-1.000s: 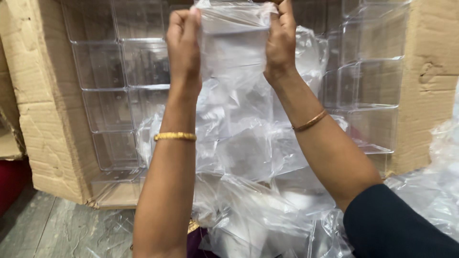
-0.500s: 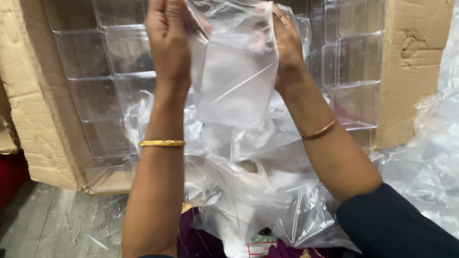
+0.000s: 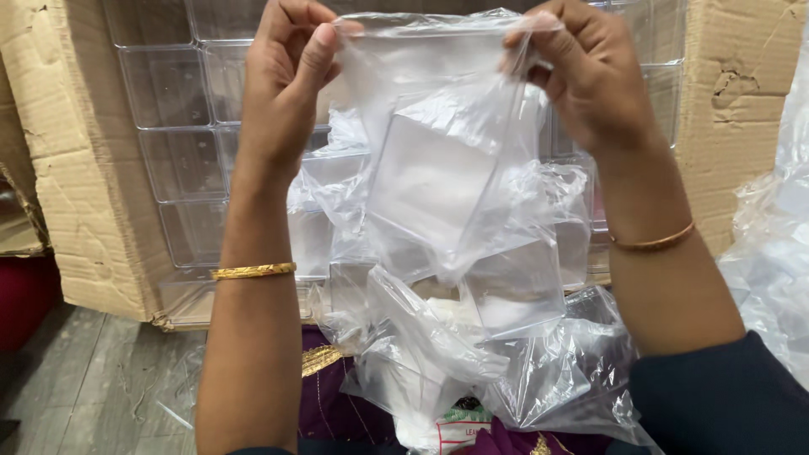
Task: The person sits on the floor and places clear plastic containers into a large white plastic bag. They repeatedly pick up containers from a cardboard box and put them into the bag, then adjust the bag and the containers.
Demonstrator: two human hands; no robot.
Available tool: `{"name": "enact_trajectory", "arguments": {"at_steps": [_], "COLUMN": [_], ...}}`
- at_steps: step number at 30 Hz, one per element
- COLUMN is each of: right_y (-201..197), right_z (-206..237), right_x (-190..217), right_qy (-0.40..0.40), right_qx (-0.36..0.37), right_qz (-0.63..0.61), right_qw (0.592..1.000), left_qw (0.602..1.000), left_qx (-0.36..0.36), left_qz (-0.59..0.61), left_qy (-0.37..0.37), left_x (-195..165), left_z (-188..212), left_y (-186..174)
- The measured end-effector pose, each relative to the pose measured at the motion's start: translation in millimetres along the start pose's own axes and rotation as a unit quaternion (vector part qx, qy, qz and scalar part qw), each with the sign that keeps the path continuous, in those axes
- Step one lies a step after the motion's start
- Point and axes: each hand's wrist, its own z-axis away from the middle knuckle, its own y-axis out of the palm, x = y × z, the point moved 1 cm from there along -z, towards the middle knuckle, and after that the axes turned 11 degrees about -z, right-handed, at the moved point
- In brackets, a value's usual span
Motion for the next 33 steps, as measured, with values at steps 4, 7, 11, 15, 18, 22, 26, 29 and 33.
{"name": "enact_trajectory", "arguments": {"at_steps": [4, 7, 11, 15, 18, 22, 26, 29, 33], "right_y": [-16, -36, -55, -49, -31, -32, -40, -38, -25], "right_z": [-4, 10, 13, -4, -21, -43, -67, -77, -82], "right_x": [21, 45, 54, 47, 28, 0, -27, -46, -63], "right_qy": [-0.055, -0.068, -0.025, 0.088, 0.064, 0.223, 0.234, 0.219, 0.247], "right_qx": [-0.083, -0.078, -0.050, -0.057, -0.020, -0.039, 0.097, 0.168, 0.179], "right_qz": [-0.102, -0.018, 0.120, 0.346, 0.436, 0.489, 0.503, 0.520, 0.529], "right_qw": [0.990, 0.994, 0.991, 0.932, 0.897, 0.842, 0.826, 0.808, 0.792], "left_qw": [0.949, 0.842, 0.883, 0.913, 0.905, 0.882, 0.935, 0.957, 0.895], "left_qx": [0.141, 0.229, 0.147, 0.033, 0.046, 0.121, 0.096, 0.102, 0.103], "left_qz": [-0.281, -0.480, -0.430, -0.384, -0.397, -0.427, -0.313, -0.271, -0.421], "left_qy": [0.038, -0.092, -0.120, -0.137, -0.145, -0.161, -0.134, -0.018, 0.110], "left_x": [-10, 0, 22, 61, 92, 104, 93, 95, 107], "left_z": [15, 44, 58, 32, -3, -24, -40, -58, -75], "left_y": [-20, -17, -34, -39, -18, 4, 15, 38, 75]}}
